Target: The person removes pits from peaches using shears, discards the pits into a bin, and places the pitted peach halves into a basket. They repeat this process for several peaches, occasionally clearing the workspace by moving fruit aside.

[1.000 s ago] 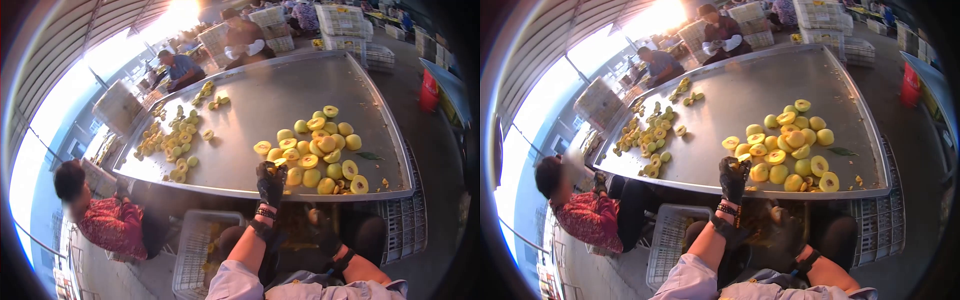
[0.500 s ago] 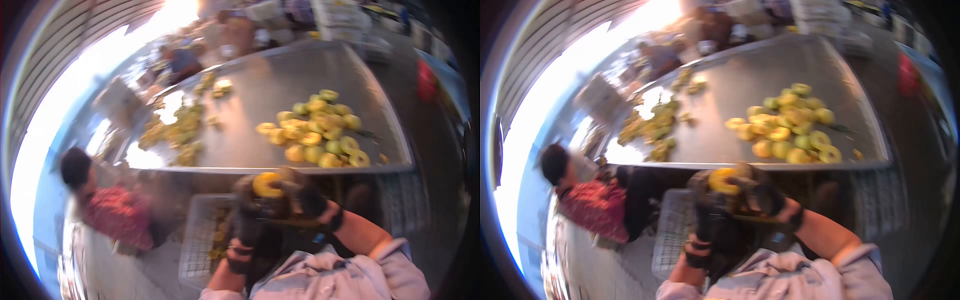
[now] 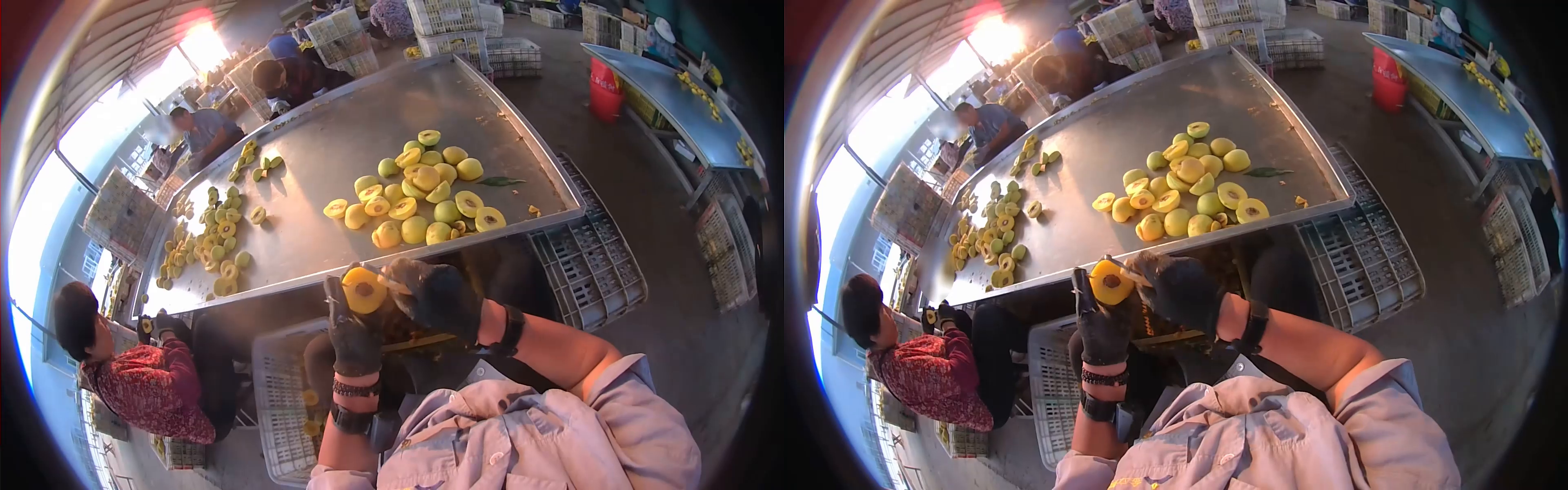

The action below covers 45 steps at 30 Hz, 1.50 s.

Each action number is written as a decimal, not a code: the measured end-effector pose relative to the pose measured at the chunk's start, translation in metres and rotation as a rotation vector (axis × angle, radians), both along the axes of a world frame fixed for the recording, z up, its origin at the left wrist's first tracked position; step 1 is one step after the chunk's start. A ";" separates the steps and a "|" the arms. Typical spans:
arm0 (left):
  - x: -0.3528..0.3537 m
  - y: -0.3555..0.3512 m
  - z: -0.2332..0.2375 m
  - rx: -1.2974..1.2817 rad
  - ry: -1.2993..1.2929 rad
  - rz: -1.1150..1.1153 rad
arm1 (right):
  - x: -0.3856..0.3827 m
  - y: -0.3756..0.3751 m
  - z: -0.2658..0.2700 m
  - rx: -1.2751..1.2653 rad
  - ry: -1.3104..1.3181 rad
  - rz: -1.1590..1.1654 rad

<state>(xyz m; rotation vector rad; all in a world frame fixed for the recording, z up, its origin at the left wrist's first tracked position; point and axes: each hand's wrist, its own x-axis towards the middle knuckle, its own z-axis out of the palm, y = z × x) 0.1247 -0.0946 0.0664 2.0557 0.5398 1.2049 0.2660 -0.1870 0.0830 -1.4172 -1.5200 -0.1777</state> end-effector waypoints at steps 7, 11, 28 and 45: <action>0.012 -0.025 0.002 0.079 0.057 -0.060 | 0.009 -0.032 -0.013 -0.145 -0.303 -0.143; 0.015 -0.027 -0.009 -0.313 -0.190 -0.227 | 0.008 -0.033 -0.020 -0.130 -0.504 -0.241; 0.019 -0.047 -0.005 -0.849 -0.377 -0.153 | 0.005 -0.042 -0.014 -0.337 -0.644 -0.205; 0.025 -0.034 -0.050 -0.467 -0.248 0.128 | -0.003 -0.030 -0.039 -0.674 0.146 0.208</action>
